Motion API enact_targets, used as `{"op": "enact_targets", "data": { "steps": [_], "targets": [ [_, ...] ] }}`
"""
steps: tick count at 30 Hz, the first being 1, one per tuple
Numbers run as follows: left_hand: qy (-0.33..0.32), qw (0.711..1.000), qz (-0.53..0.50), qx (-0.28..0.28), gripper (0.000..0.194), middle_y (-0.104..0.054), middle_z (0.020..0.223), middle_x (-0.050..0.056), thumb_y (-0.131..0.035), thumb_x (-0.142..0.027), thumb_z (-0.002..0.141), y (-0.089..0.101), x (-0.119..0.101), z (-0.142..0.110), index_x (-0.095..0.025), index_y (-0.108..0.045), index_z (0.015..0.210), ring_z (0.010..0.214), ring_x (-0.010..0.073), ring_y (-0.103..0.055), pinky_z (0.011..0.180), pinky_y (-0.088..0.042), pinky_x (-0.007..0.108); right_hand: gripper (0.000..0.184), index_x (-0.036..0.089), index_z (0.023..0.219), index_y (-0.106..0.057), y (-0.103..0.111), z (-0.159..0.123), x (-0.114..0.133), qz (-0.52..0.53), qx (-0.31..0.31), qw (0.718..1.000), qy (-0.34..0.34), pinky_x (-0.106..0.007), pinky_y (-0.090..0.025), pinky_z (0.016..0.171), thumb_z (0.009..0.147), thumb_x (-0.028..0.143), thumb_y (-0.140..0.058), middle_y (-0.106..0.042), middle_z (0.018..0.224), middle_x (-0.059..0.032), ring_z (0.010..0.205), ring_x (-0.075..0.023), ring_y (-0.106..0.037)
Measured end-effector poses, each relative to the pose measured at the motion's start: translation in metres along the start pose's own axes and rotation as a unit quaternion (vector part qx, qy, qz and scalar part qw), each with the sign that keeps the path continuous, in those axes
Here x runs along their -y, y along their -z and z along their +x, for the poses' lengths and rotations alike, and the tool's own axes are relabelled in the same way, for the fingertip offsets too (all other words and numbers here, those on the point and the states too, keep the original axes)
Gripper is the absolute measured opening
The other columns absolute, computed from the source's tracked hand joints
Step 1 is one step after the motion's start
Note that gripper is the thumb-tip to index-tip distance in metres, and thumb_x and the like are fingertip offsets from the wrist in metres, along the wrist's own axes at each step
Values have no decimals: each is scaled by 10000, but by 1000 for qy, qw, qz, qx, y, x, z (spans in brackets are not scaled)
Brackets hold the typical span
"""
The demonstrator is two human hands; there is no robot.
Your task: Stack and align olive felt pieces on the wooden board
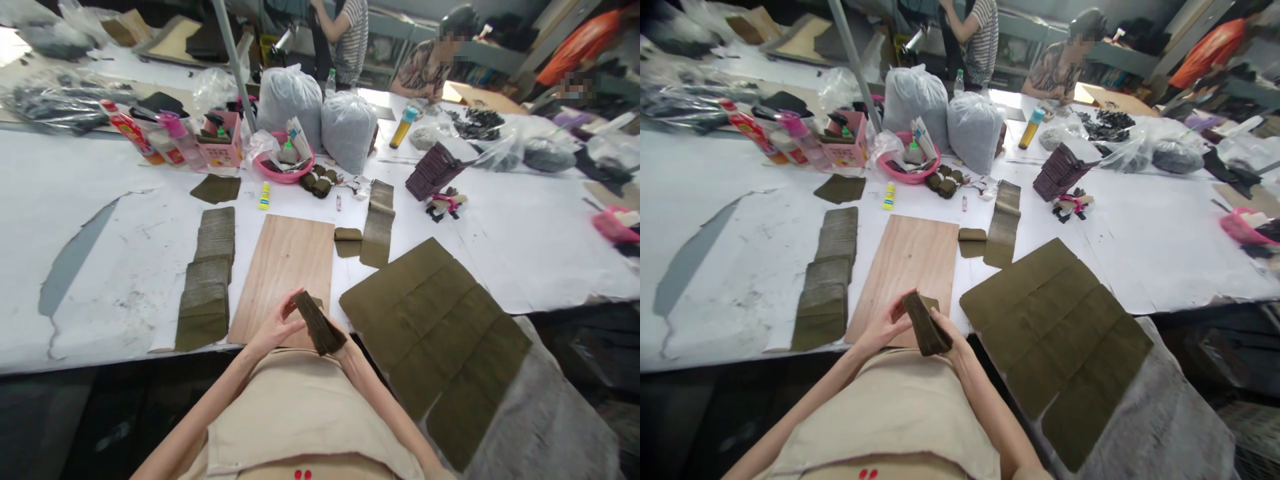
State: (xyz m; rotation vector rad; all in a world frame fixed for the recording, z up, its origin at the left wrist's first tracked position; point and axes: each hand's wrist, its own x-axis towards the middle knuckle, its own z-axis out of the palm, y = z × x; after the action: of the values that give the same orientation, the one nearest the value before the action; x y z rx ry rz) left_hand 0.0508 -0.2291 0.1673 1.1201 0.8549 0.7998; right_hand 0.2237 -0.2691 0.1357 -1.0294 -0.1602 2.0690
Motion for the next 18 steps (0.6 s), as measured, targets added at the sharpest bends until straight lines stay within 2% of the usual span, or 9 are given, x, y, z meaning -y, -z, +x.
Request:
{"op": "enact_targets", "data": {
  "steps": [2, 5, 10, 18],
  "targets": [
    [13, 998, -56, 6, 745, -440, 1422, 144, -718, -479, 724, 1, 3, -4, -196, -435, 1352, 1291, 290, -436, 1085, -347, 408, 369, 115, 940, -637, 2, 3, -1, -14, -28, 999, 28, -216, -488, 568, 831, 467, -613, -673, 708, -40, 591, -129, -615],
    [24, 995, -95, 10, 755, -451, 1412, 160, -686, -534, 735, -1, 0, -10, -179, -438, 1353, 1302, 306, -418, 1077, -352, 409, 442, 140, 1064, -623, 5, 7, -2, -46, -65, 994, 79, -268, -518, 642, 809, 501, -633, -705, 807, -56, 667, -164, -650],
    [46, 992, -120, 9, 705, -505, 1367, 140, -695, -449, 759, -8, -11, -11, -177, -435, 1355, 1265, 295, -457, 1048, -382, 409, 461, 192, 1126, -600, 6, 11, -4, -84, -105, 978, 160, -325, -533, 698, 794, 509, -643, -713, 915, -67, 827, -223, -667],
    [49, 989, -138, 15, 627, -547, 1319, 120, -704, -363, 765, -5, -8, -9, -181, -471, 1318, 1230, 268, -489, 1027, -399, 388, 508, 167, 1139, -595, 5, 12, -10, -86, -95, 983, 134, -360, -552, 688, 825, 565, -567, -715, 882, -79, 865, -258, -675]
  ]
}}
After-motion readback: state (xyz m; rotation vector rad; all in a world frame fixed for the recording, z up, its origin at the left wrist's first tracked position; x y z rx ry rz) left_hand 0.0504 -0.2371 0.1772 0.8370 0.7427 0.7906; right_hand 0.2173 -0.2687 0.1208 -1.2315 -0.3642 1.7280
